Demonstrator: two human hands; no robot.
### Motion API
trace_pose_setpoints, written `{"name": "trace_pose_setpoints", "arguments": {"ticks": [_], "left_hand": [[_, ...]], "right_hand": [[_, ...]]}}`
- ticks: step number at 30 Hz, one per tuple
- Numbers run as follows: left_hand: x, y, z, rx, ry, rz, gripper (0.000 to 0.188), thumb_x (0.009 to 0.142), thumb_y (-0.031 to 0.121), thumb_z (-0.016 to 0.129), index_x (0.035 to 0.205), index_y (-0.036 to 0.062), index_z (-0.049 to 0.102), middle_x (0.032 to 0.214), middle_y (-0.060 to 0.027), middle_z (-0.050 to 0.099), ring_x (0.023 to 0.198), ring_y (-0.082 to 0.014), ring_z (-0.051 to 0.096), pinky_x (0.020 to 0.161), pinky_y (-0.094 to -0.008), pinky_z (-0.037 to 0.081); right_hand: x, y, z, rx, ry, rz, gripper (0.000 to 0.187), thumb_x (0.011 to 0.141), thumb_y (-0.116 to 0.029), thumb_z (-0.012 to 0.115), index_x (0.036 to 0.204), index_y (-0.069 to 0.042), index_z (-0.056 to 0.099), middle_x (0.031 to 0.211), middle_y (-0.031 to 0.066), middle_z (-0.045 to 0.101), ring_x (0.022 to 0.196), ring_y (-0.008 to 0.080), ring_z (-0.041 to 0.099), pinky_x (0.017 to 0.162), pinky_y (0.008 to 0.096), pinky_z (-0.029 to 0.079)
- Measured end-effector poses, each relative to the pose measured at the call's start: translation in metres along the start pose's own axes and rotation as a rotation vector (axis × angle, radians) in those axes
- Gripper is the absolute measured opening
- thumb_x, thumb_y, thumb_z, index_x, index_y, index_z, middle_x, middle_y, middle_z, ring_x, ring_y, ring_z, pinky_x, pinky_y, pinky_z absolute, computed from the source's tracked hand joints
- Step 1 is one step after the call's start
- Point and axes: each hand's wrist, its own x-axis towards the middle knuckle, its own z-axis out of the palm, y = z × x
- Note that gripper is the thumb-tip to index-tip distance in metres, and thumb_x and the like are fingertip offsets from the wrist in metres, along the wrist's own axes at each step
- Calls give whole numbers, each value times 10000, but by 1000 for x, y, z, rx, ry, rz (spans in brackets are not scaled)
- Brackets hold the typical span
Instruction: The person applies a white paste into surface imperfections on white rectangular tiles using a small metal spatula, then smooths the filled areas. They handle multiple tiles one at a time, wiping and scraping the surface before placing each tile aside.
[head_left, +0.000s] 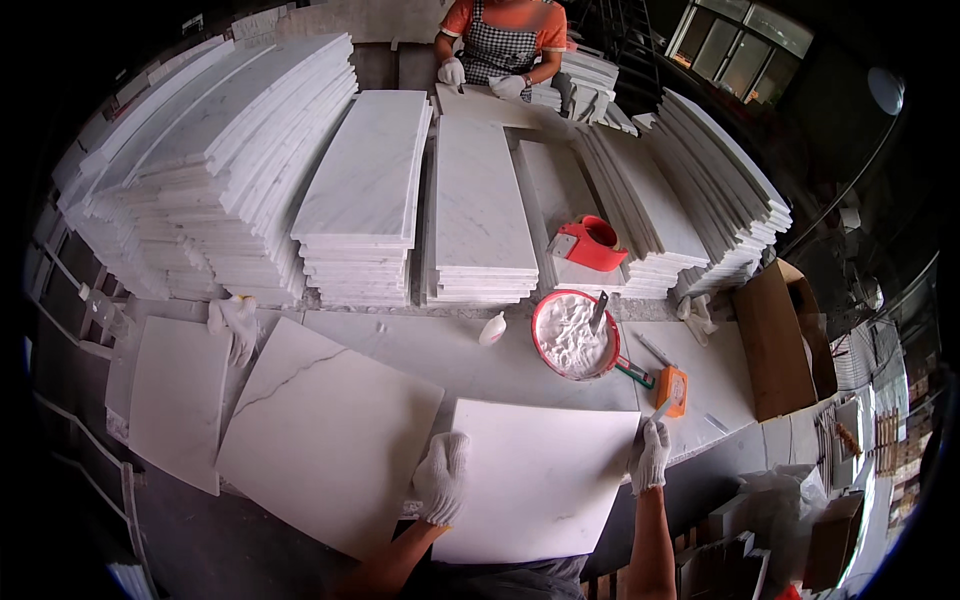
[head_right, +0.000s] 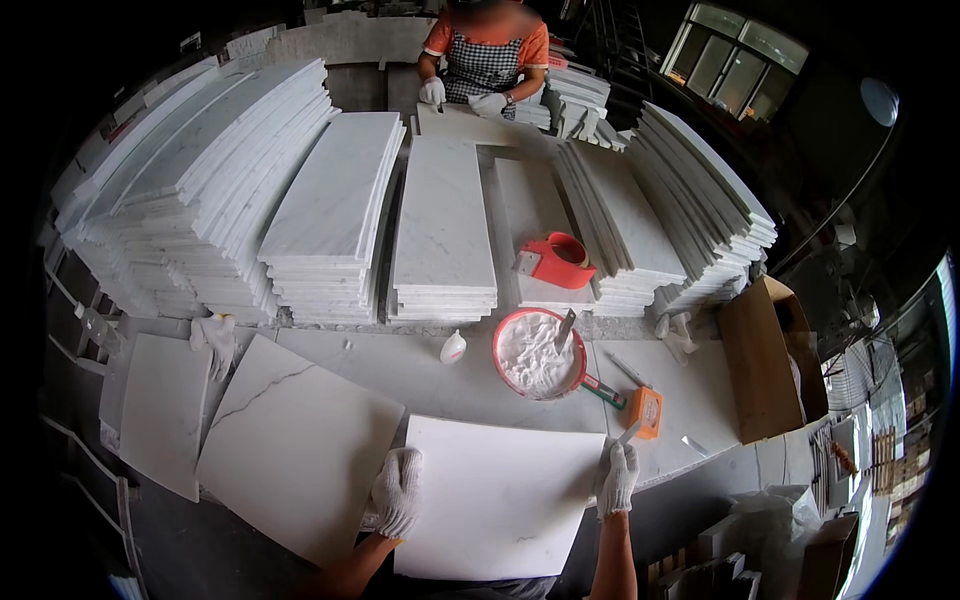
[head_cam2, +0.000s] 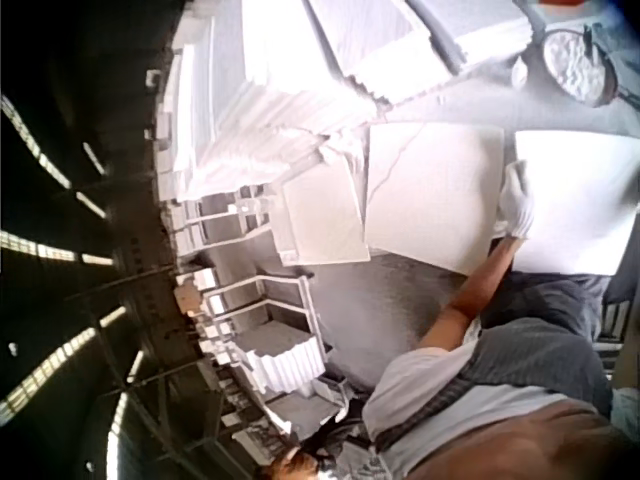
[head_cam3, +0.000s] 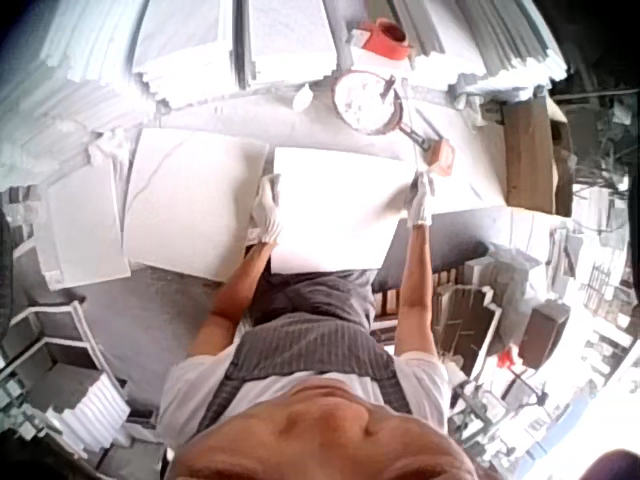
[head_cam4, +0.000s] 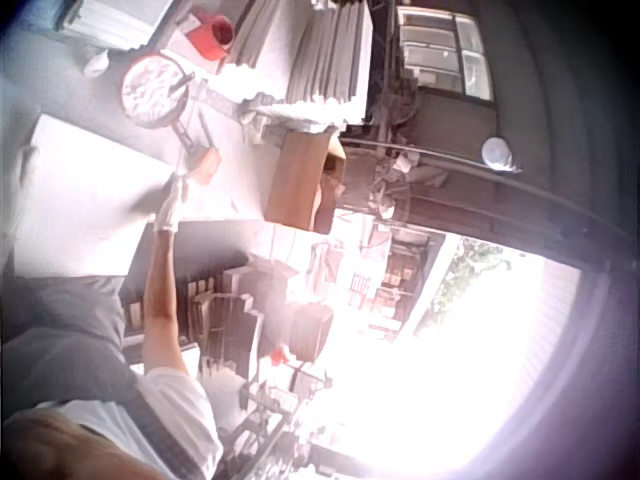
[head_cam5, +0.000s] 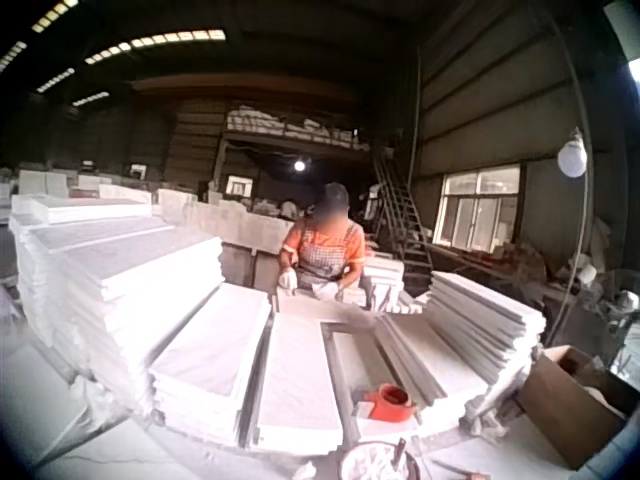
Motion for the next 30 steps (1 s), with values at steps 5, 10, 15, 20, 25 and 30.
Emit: {"name": "trace_pose_setpoints", "arguments": {"ticks": [5, 10, 15, 20, 25, 30], "left_hand": [[4, 2, 5, -113, -5, -141, 219, 989, 264, 501, 887, 76, 544, 661, -116, 543, 554, -282, 572, 489, -386, 438], [2, -1, 11, -96, 58, -179, 244, 993, 296, 500, 873, 91, 559, 649, -128, 560, 575, -299, 588, 494, -399, 440], [7, 14, 3, -107, 94, -192, 269, 996, 327, 482, 899, 93, 570, 686, -139, 597, 609, -310, 614, 508, -404, 452], [4, 10, 7, -153, -63, -272, 317, 998, 341, 461, 959, 46, 571, 797, -174, 605, 717, -351, 599, 650, -417, 468], [11, 21, -2, -306, -166, -371, 353, 994, 349, 488, 971, 8, 572, 836, -141, 611, 760, -251, 570, 723, -387, 462], [0, 31, 20, -313, -114, -384, 326, 985, 327, 528, 966, 11, 604, 806, -121, 620, 744, -216, 573, 715, -369, 467]], "right_hand": [[-6, -4, 4, -37, 27, -1, 91, 973, -73, 520, 921, -16, 568, 831, 35, 601, 712, 132, 580, 707, 269, 513], [-1, 2, -1, -59, 7, 14, 113, 976, -107, 517, 942, -19, 579, 826, 34, 607, 726, 119, 577, 681, 266, 495], [1, 6, -4, -203, -28, 6, 136, 977, -162, 528, 932, -48, 588, 794, -8, 577, 685, 85, 526, 635, 246, 452], [-22, 5, 6, -316, 60, -17, 203, 971, -226, 551, 849, -69, 596, 715, -64, 476, 649, 48, 404, 582, 236, 346], [-48, 3, -4, -286, 193, -3, 184, 967, -197, 554, 860, -59, 612, 684, -71, 460, 614, 44, 382, 554, 225, 322], [-74, -16, -19, -213, 233, 14, 201, 972, -197, 550, 823, -68, 588, 673, -64, 465, 596, 44, 394, 541, 230, 336]]}}
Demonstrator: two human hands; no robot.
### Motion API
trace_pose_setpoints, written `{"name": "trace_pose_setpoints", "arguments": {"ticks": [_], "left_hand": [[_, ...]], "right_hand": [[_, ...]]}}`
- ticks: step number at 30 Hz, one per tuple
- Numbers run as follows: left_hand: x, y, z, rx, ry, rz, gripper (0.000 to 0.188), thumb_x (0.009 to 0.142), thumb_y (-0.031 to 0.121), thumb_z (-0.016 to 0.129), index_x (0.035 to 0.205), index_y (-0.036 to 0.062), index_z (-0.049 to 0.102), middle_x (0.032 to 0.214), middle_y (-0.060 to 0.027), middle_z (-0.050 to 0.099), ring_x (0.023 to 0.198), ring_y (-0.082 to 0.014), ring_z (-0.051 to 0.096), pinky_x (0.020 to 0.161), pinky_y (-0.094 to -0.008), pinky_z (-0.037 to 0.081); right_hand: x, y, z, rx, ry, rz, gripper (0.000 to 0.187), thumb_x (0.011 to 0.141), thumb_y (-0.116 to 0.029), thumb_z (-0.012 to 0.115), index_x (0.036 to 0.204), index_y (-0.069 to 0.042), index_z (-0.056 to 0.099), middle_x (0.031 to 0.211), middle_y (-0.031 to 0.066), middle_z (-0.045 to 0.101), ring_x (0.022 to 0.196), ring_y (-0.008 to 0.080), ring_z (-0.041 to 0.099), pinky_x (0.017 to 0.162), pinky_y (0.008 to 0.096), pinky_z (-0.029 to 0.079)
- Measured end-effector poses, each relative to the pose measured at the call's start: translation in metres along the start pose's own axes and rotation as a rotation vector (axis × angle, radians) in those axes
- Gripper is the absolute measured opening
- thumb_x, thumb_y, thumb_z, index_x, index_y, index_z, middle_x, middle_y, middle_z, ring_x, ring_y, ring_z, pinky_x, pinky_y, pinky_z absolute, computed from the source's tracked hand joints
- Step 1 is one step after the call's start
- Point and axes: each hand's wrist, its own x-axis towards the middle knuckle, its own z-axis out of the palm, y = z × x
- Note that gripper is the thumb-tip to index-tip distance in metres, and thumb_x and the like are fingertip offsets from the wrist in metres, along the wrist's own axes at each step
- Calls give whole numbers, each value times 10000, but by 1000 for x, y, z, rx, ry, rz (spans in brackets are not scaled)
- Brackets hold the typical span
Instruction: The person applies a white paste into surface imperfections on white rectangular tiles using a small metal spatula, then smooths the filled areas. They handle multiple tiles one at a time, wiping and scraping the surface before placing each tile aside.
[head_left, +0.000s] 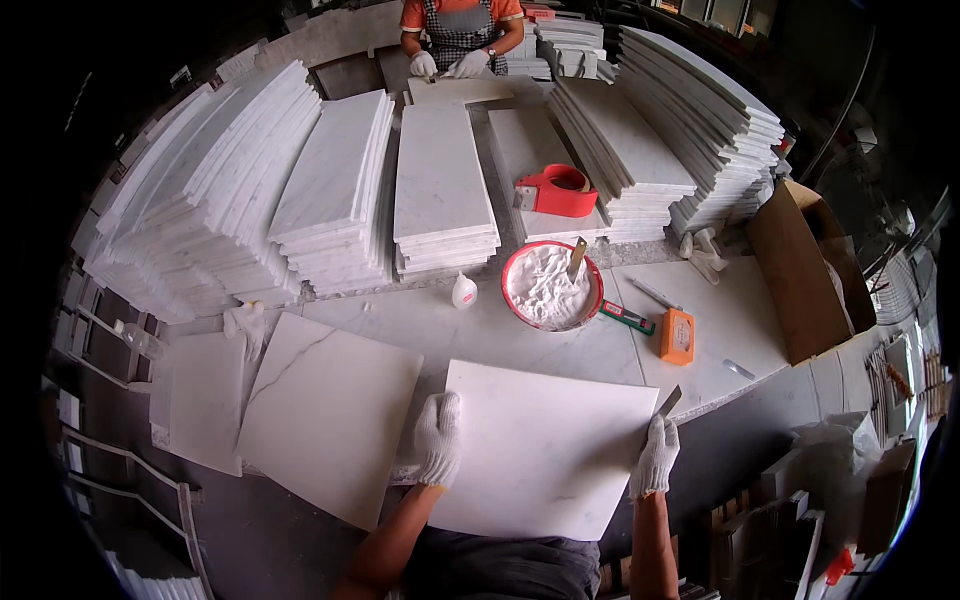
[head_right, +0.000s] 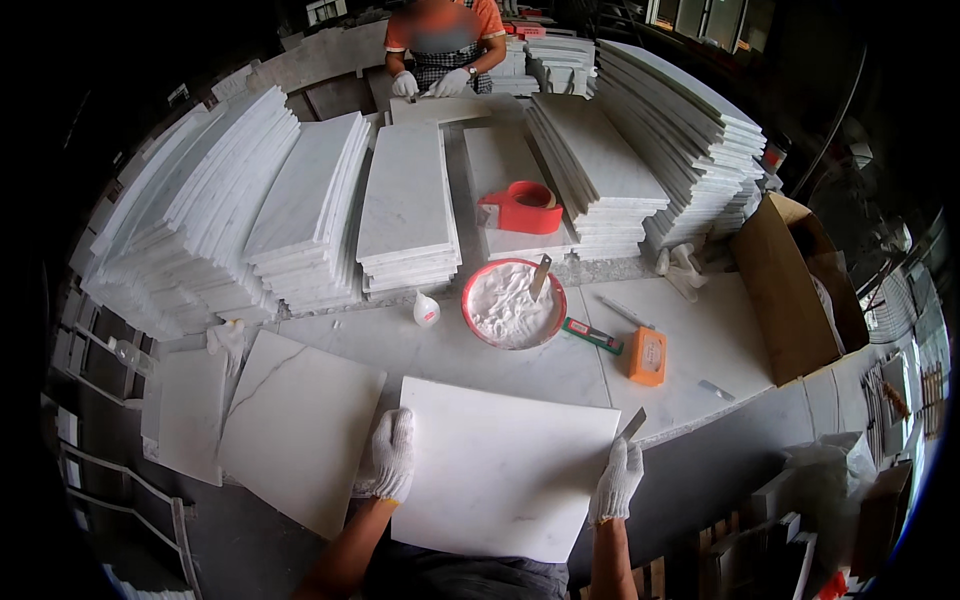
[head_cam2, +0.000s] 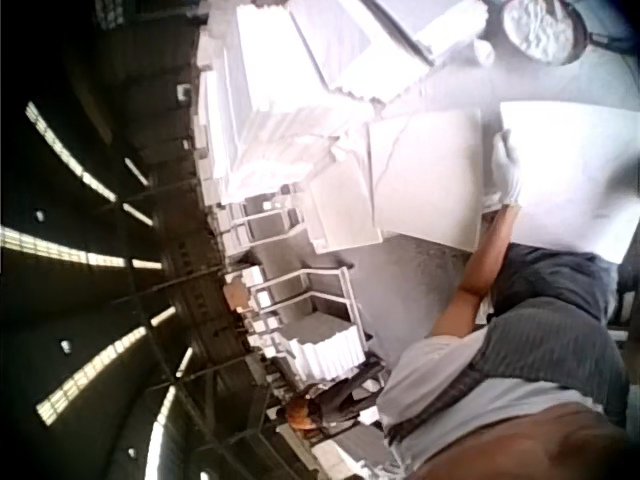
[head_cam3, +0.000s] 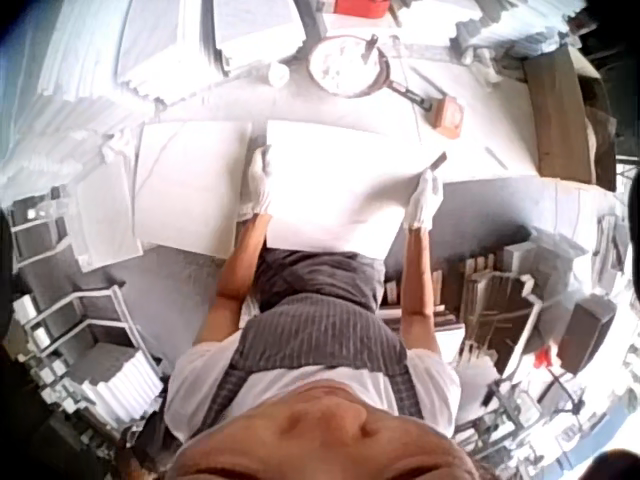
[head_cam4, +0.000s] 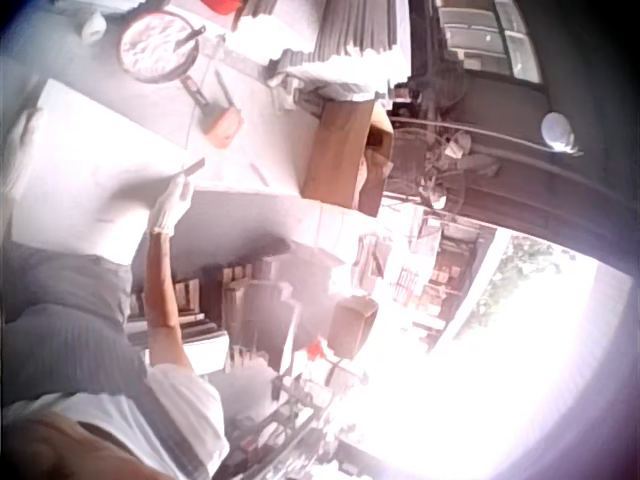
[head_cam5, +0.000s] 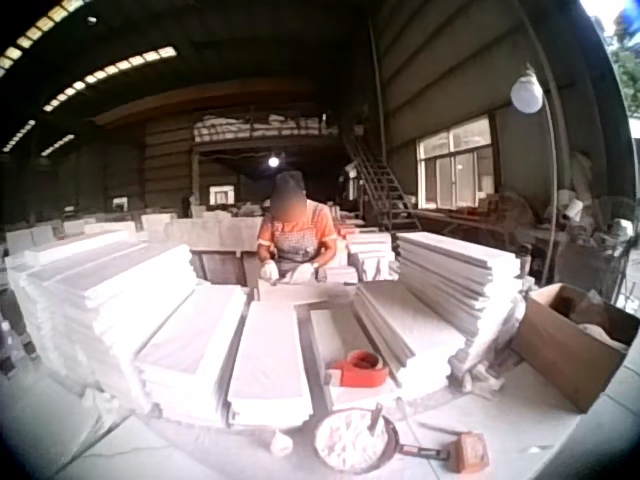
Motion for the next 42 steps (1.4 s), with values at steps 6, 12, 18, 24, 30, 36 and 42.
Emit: {"name": "trace_pose_setpoints", "arguments": {"ticks": [6, 12, 18, 24, 30, 36, 42], "left_hand": [[-5, -8, 10, -2, 57, -37, 341, 987, 332, 535, 977, 2, 621, 830, -129, 636, 759, -224, 583, 731, -365, 473], [-6, -4, 11, 25, 90, 20, 327, 983, 319, 547, 979, 1, 625, 827, -134, 637, 764, -231, 590, 734, -362, 476], [-6, -8, 12, 33, 124, 87, 308, 988, 296, 542, 964, 0, 626, 815, -134, 630, 756, -228, 586, 722, -360, 473], [-11, -5, 6, 9, 98, 13, 302, 993, 279, 540, 960, -10, 618, 793, -103, 612, 746, -169, 552, 707, -333, 465], [-14, -2, 0, -113, 123, 4, 295, 996, 261, 544, 934, -23, 596, 789, -45, 575, 760, -121, 507, 712, -302, 449], [-19, -3, -17, -143, 176, -46, 269, 1002, 239, 524, 902, -5, 582, 797, -4, 540, 767, -92, 467, 715, -284, 429], [-16, -12, -19, -218, 193, -73, 258, 1001, 238, 535, 899, 7, 584, 785, 9, 525, 747, -85, 463, 690, -286, 421]], "right_hand": [[14, 6, -4, -25, -42, -22, 212, 1003, -225, 520, 874, -79, 605, 701, -59, 515, 607, 43, 428, 554, 224, 361], [41, -43, 1, -14, 10, -202, 220, 1013, -249, 499, 1086, -62, 589, 1019, 39, 648, 879, 129, 633, 743, 293, 521], [61, -77, 34, -136, -440, -206, 219, 995, -226, 541, 1048, -32, 628, 766, -1, 566, 566, 52, 500, 503, 205, 403], [64, -98, 79, -356, -758, -217, 247, 937, -102, 551, 1147, -1, 631, 811, 28, 574, 640, 79, 520, 588, 252, 455], [66, -104, 112, -530, -760, -274, 363, 889, -64, 584, 1246, -3, 607, 678, -1, 541, 582, 65, 499, 549, 238, 430], [57, -109, 114, -440, -655, -383, 337, 900, -54, 575, 1229, -1, 621, 765, 14, 589, 609, 67, 514, 558, 232, 437], [65, -73, 47, 33, -303, -212, 375, 932, -34, 531, 1301, 29, 550, 854, 32, 580, 636, 77, 501, 573, 226, 443]]}}
